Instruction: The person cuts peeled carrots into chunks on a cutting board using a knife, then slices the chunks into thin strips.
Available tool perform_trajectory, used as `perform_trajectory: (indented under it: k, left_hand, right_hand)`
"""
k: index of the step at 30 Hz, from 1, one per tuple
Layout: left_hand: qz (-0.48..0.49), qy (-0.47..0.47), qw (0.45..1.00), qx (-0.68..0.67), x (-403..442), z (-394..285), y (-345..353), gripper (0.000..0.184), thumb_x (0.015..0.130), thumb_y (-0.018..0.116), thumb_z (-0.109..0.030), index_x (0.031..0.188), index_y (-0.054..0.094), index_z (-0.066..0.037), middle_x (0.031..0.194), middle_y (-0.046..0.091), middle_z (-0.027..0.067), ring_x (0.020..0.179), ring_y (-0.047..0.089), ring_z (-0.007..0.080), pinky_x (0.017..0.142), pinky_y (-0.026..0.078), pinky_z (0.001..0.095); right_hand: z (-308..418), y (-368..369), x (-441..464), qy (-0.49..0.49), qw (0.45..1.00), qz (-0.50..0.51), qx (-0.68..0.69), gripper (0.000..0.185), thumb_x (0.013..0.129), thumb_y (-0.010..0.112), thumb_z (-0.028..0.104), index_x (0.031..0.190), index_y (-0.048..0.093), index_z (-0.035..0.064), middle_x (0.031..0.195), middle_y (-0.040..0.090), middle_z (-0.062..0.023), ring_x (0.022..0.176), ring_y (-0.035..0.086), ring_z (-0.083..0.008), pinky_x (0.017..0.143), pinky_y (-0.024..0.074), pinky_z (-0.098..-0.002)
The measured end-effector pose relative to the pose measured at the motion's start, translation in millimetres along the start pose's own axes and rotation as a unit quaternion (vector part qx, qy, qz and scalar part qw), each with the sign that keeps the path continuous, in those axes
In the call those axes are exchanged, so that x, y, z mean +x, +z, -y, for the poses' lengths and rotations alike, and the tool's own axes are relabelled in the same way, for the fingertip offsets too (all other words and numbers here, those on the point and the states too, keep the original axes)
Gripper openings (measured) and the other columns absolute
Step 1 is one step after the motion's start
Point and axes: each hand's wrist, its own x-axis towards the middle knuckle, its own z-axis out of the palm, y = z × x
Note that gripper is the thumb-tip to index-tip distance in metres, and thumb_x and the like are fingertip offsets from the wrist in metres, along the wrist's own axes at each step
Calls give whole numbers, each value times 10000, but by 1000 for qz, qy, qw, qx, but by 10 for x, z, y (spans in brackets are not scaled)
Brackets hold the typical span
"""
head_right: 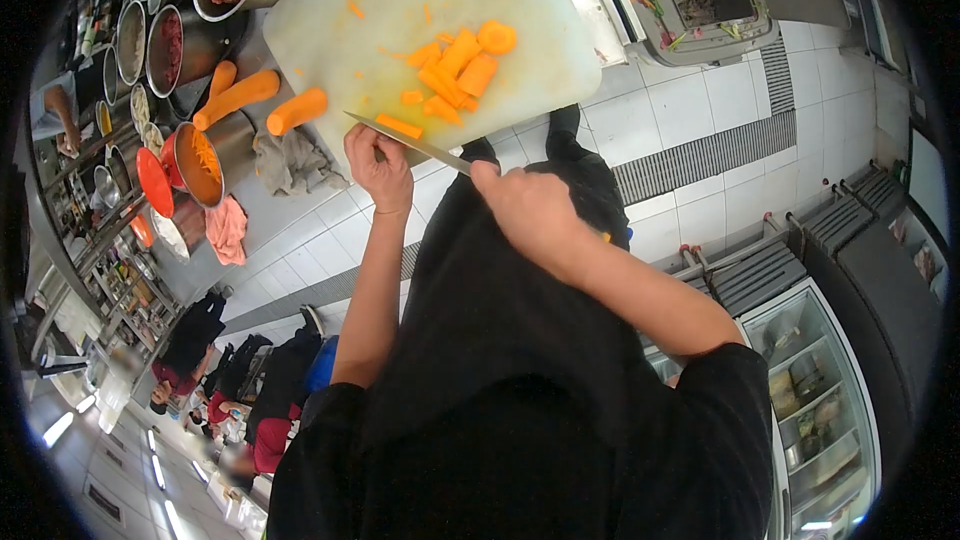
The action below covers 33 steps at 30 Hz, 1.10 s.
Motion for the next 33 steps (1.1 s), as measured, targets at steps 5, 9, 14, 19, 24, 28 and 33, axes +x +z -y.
perform_trajectory:
  k: [5, 9, 14, 19, 24, 28, 33]
  left_hand:
    - [2, 13, 1000, 3, 33, -15, -6, 171, 918, 634, 50, 1074, 672, -9, 1062, 656, 148, 939, 622, 301, 839, 523, 372]
    - [-3, 8, 1000, 2, 17, -13, 9, 162, 915, 636, 43, 1064, 663, -14, 1064, 654, 152, 972, 634, 318, 857, 526, 382]
    - [3, 11, 1000, -6, 7, 22, 8, 164, 907, 629, 40, 1058, 659, -17, 1073, 646, 156, 956, 626, 305, 835, 531, 373]
    - [2, 11, 1000, -13, -18, 36, 1, 154, 897, 625, 36, 1039, 649, -17, 1071, 638, 155, 925, 612, 284, 796, 530, 363]
    - [7, -14, 1000, -26, 29, -11, 2, 150, 867, 648, 14, 1007, 653, -39, 1064, 637, 162, 1005, 600, 376, 884, 510, 439]
    - [-2, 8, 1000, -25, 75, -13, -6, 77, 913, 623, 6, 985, 633, -19, 1006, 625, 129, 915, 602, 299, 810, 514, 378]
    - [-6, 17, 1000, -19, 66, -52, -24, 67, 921, 629, -3, 982, 649, -22, 1010, 632, 127, 939, 610, 321, 830, 515, 399]
  right_hand:
    - [-13, -28, 53, -5, 1000, 20, 15, 177, 908, 619, 72, 1044, 506, 87, 696, 649, -78, 621, 707, -255, 525, 534, -384]
    - [1, -30, 98, -12, 1000, 12, 19, 184, 908, 617, 70, 1057, 509, 81, 686, 661, -82, 627, 715, -251, 519, 530, -389]
    - [48, 119, 260, -1, 999, -12, 33, 197, 905, 618, 72, 1066, 505, 71, 652, 659, -100, 604, 708, -277, 508, 525, -403]
    - [49, 235, 381, 0, 998, -13, 54, 224, 899, 618, 76, 1087, 497, 53, 665, 674, -124, 609, 706, -331, 518, 535, -433]
    - [49, 132, 392, -17, 999, 6, 40, 198, 915, 596, 52, 1089, 503, 52, 782, 742, -169, 743, 761, -353, 628, 590, -467]
    - [140, 56, 336, -9, 1000, -15, 9, 207, 912, 594, 49, 1105, 515, 44, 793, 742, -170, 743, 759, -361, 632, 592, -468]
    - [42, 200, 349, -11, 1000, -4, 15, 221, 922, 585, 49, 1137, 540, 39, 854, 748, -170, 806, 760, -370, 670, 596, -492]
